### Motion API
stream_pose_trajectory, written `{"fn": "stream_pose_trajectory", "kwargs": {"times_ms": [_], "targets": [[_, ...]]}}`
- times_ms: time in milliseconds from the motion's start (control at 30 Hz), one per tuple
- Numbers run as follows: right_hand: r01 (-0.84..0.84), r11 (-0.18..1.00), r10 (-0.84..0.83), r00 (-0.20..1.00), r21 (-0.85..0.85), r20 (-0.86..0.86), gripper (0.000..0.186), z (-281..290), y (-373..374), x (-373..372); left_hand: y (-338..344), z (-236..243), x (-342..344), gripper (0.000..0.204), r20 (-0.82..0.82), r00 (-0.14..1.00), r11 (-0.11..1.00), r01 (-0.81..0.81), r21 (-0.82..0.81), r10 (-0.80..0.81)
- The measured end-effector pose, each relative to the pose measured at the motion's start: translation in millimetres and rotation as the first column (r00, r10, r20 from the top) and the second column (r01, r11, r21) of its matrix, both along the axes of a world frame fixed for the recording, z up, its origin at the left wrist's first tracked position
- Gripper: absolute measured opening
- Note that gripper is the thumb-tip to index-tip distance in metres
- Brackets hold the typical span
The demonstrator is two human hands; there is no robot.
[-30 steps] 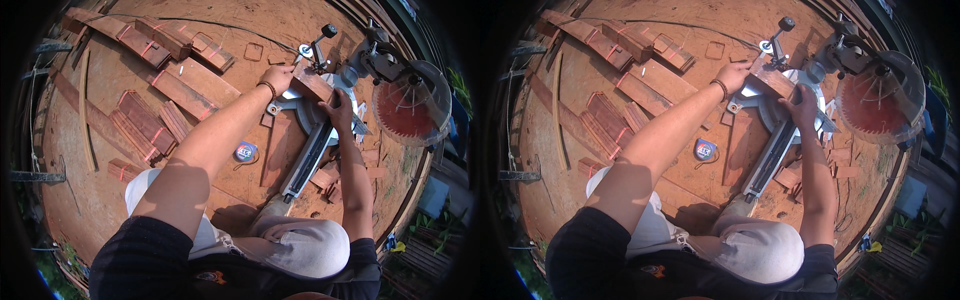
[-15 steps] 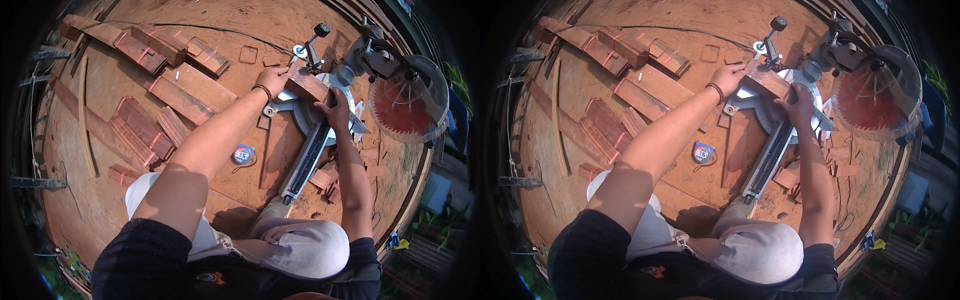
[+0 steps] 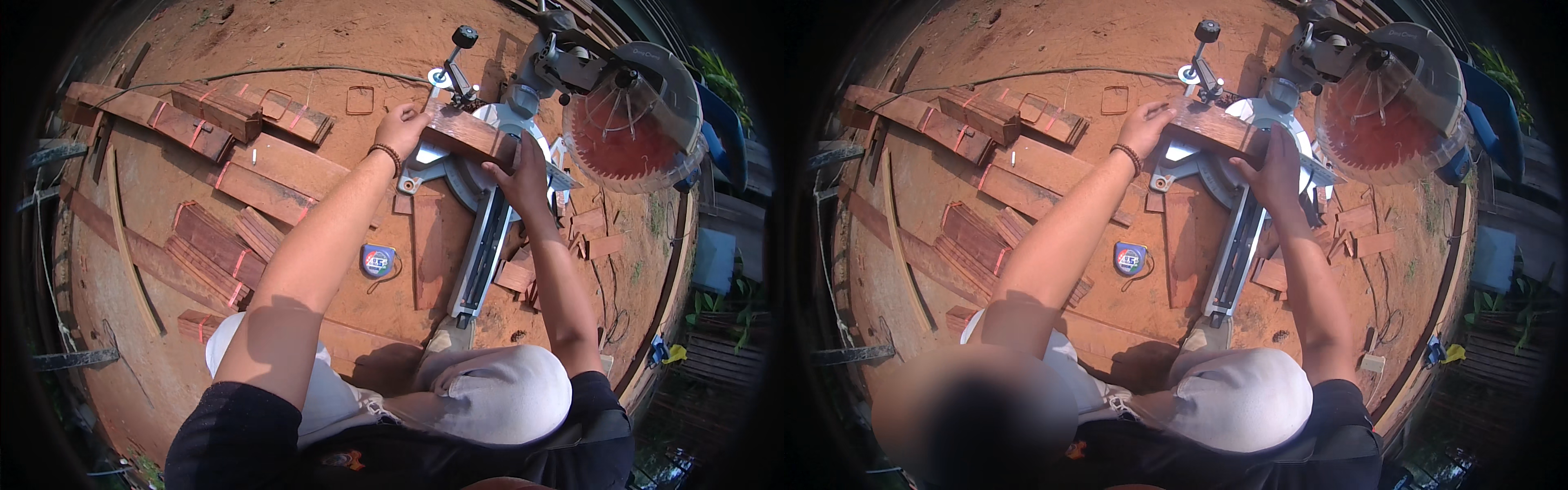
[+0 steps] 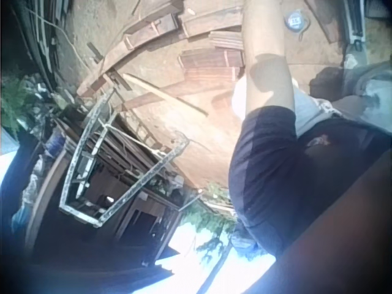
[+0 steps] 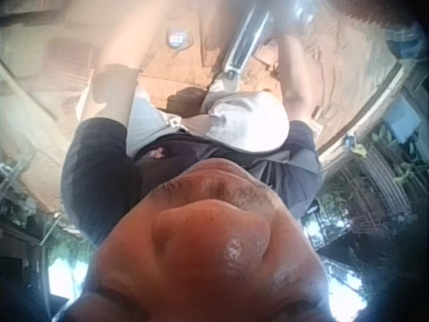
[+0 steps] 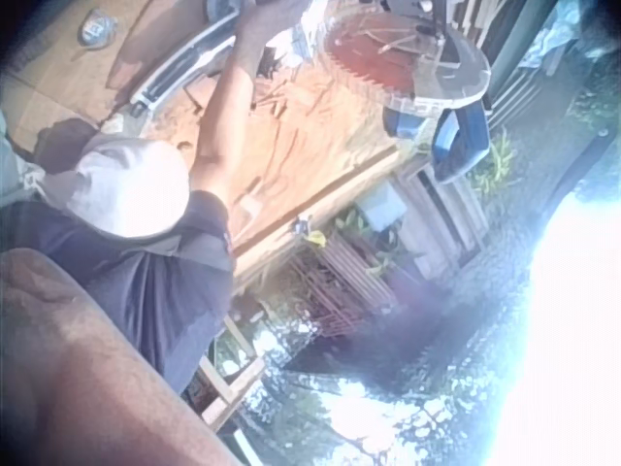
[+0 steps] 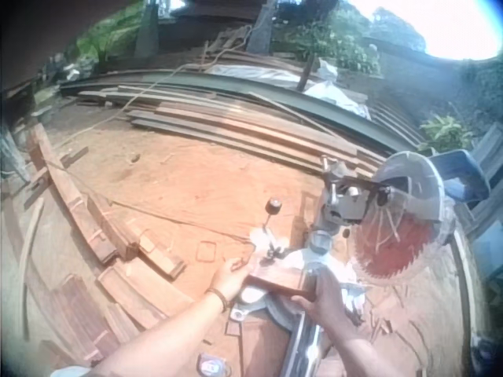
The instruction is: The person uses a miter saw to cut small wooden planks one at a time. They position each plank on the saw, lower the blade to cut, then remove the cut piece and repeat the process with the next plank.
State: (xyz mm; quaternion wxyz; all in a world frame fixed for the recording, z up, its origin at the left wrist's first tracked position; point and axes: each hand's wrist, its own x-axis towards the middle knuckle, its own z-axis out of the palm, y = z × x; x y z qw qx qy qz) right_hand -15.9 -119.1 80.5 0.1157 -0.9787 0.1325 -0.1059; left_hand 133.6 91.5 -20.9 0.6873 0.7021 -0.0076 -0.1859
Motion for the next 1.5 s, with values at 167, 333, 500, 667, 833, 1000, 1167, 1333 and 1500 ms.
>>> {"fn": "stream_pose_trajectory", "kwargs": {"times_ms": [167, 333, 500, 667, 833, 1000, 1167, 1333, 1500], "targets": [[-0.519, 0.810, 0.530, 0.847, 0.275, 0.036, 0.051, 198, 37, -129, 6, -6, 22, 0.058, -0.262, 0.958, 0.993, 0.112, -0.042, -0.119], [0.644, 0.747, -0.373, 0.612, -0.164, 0.697, 0.050, 376, -59, -76, 8, 6, 19, 0.091, -0.437, 0.850, 0.938, 0.170, -0.302, -0.295], [0.246, 0.857, -0.179, 0.966, -0.453, 0.186, 0.060, 380, -128, 6, -1, 20, 14, 0.087, -0.473, 0.846, 0.935, 0.078, -0.346, -0.245], [0.286, 0.945, -0.213, 0.905, -0.156, 0.368, 0.050, 314, -108, -48, -1, 18, 13, 0.086, -0.459, 0.840, 0.931, 0.136, -0.337, -0.289], [0.325, 0.917, -0.209, 0.884, -0.231, 0.418, 0.041, 251, -57, -108, -5, 9, 21, 0.083, -0.478, 0.846, 0.945, 0.086, -0.316, -0.237], [0.333, 0.909, -0.186, 0.862, -0.251, 0.471, 0.039, 215, -25, -139, 1, -2, 17, 0.076, -0.531, 0.826, 0.885, -0.088, -0.457, -0.192], [0.318, 0.911, -0.161, 0.860, -0.263, 0.484, 0.036, 205, -14, -160, -13, -15, -18, 0.088, -0.324, 0.942, 0.854, -0.092, -0.512, -0.093], [0.333, 0.886, -0.145, 0.859, -0.321, 0.492, 0.032, 195, -10, -175, -19, -15, -25, 0.090, -0.308, 0.951, 0.875, -0.121, -0.468, -0.033], [0.315, 0.896, -0.123, 0.854, -0.314, 0.506, 0.032, 182, -8, -183, -15, -15, -22, 0.096, -0.273, 0.955, 0.870, -0.039, -0.492, -0.112]]}}
